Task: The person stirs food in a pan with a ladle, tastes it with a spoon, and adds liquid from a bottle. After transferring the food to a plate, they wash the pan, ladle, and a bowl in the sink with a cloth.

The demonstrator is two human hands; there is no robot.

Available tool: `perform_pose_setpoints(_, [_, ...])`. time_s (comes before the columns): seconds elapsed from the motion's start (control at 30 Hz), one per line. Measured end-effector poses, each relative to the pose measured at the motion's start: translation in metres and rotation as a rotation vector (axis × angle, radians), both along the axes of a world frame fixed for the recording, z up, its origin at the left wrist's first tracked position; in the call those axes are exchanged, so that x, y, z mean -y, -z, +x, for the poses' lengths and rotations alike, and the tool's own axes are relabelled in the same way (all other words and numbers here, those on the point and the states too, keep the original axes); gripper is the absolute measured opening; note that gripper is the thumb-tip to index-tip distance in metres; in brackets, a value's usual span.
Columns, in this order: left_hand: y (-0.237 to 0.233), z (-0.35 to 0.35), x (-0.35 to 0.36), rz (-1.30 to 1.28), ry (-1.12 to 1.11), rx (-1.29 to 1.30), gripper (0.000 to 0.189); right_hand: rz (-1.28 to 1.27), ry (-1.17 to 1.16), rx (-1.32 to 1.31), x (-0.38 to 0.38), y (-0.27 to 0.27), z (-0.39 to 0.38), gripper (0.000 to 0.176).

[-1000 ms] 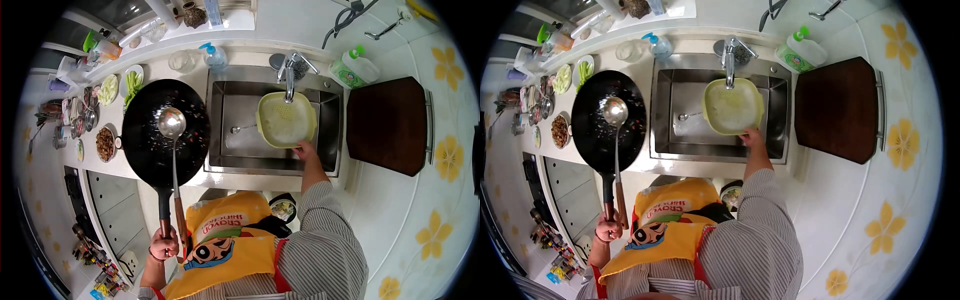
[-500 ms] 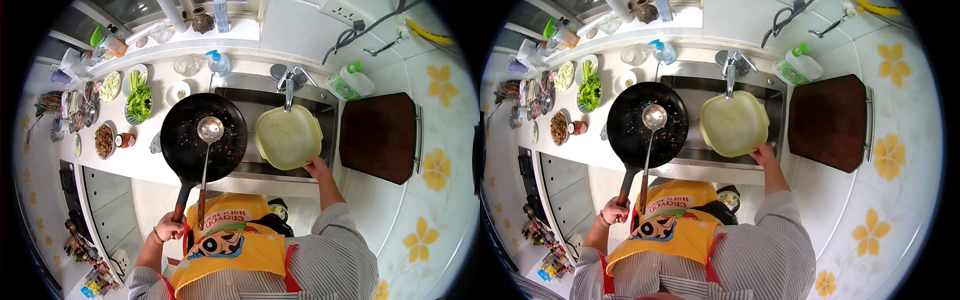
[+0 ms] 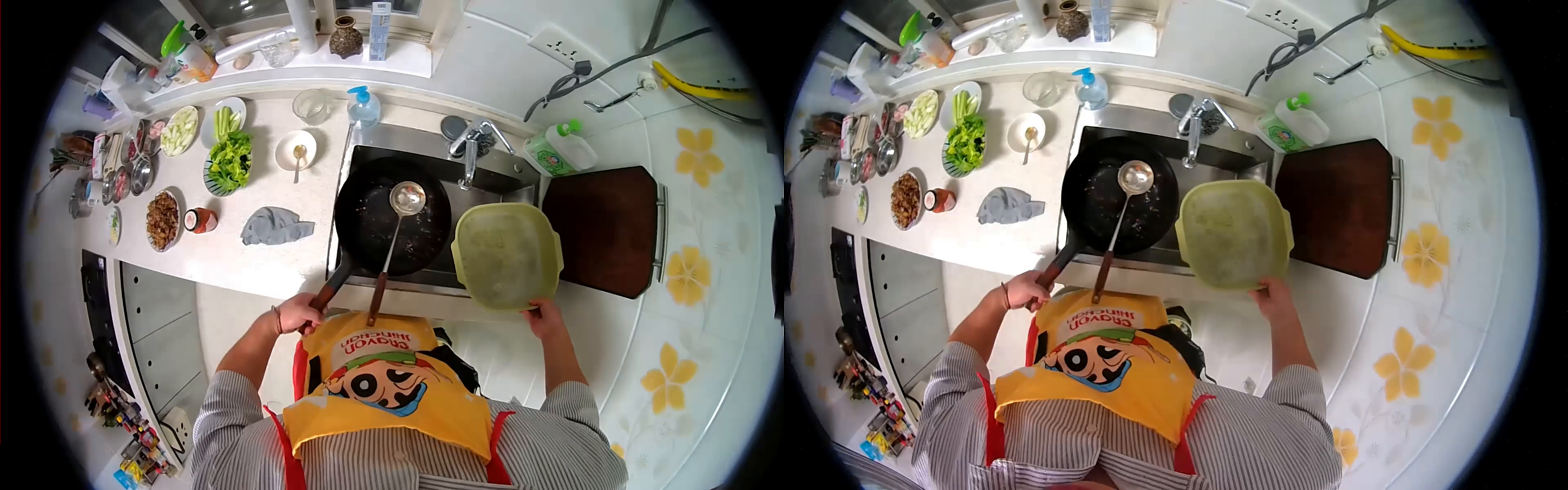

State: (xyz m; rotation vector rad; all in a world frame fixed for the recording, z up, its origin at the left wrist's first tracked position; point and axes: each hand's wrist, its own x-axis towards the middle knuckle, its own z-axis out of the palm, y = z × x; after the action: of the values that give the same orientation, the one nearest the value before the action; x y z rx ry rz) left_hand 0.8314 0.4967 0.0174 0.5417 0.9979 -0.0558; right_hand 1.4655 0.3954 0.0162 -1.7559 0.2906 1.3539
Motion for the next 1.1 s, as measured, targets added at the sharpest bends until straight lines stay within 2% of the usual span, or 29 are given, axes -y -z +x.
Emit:
perform_pose_setpoints(0.03, [0.005, 0.007, -0.008, 0.006, 0.034, 0.011, 0.017, -0.002, 0.005, 0.011, 0.004, -0.003, 0.005, 0.018])
perform_pose_setpoints(0.1, [0.017, 0.024, -0.022, 0.001, 0.065, -0.004, 0.017, -0.002, 0.031, 0.016, 0.011, -0.007, 0.018, 0.032])
perform_pose_setpoints(0.2, [0.038, 0.044, -0.043, 0.034, 0.182, -0.014, 0.014, -0.023, -0.058, 0.066, 0.018, -0.009, 0.036, 0.032])
perform_pose_setpoints(0.27, [0.076, 0.047, -0.051, -0.025, 0.232, 0.044, 0.014, -0.009, -0.066, 0.096, 0.014, -0.016, 0.032, 0.030])
perform_pose_setpoints(0.37, [0.089, 0.067, -0.068, 0.001, 0.290, -0.025, 0.012, 0.000, -0.093, 0.124, 0.011, -0.010, 0.042, 0.031])
perform_pose_setpoints(0.53, [0.106, 0.099, -0.082, -0.008, 0.388, -0.069, 0.014, -0.088, -0.155, 0.202, -0.016, -0.035, 0.019, 0.038])
perform_pose_setpoints(0.6, [0.120, 0.100, -0.086, -0.030, 0.386, -0.066, 0.014, -0.115, -0.090, 0.287, -0.022, -0.039, 0.006, 0.041])
perform_pose_setpoints(0.73, [0.115, 0.100, -0.094, -0.012, 0.436, -0.138, 0.013, -0.081, -0.094, 0.256, -0.016, -0.024, 0.011, 0.044])
perform_pose_setpoints(0.8, [0.102, 0.103, -0.100, 0.071, 0.570, -0.282, 0.013, -0.070, -0.127, 0.292, -0.018, -0.021, 0.010, 0.048])
perform_pose_setpoints(0.83, [0.096, 0.105, -0.102, 0.072, 0.569, -0.283, 0.013, -0.068, -0.127, 0.292, -0.018, -0.019, 0.009, 0.048])
perform_pose_setpoints(0.9, [0.086, 0.106, -0.106, 0.257, 0.722, -0.394, 0.019, -0.003, -0.147, 0.323, -0.022, -0.020, 0.002, 0.052])
perform_pose_setpoints(1.03, [0.096, 0.099, -0.098, 0.464, 0.770, -0.478, 0.033, -0.005, -0.111, 0.411, -0.041, -0.037, -0.024, 0.057])
perform_pose_setpoints(1.1, [0.101, 0.093, -0.088, 0.893, 0.771, -0.533, 0.043, 0.133, -0.190, 0.454, -0.048, -0.044, -0.031, 0.063])
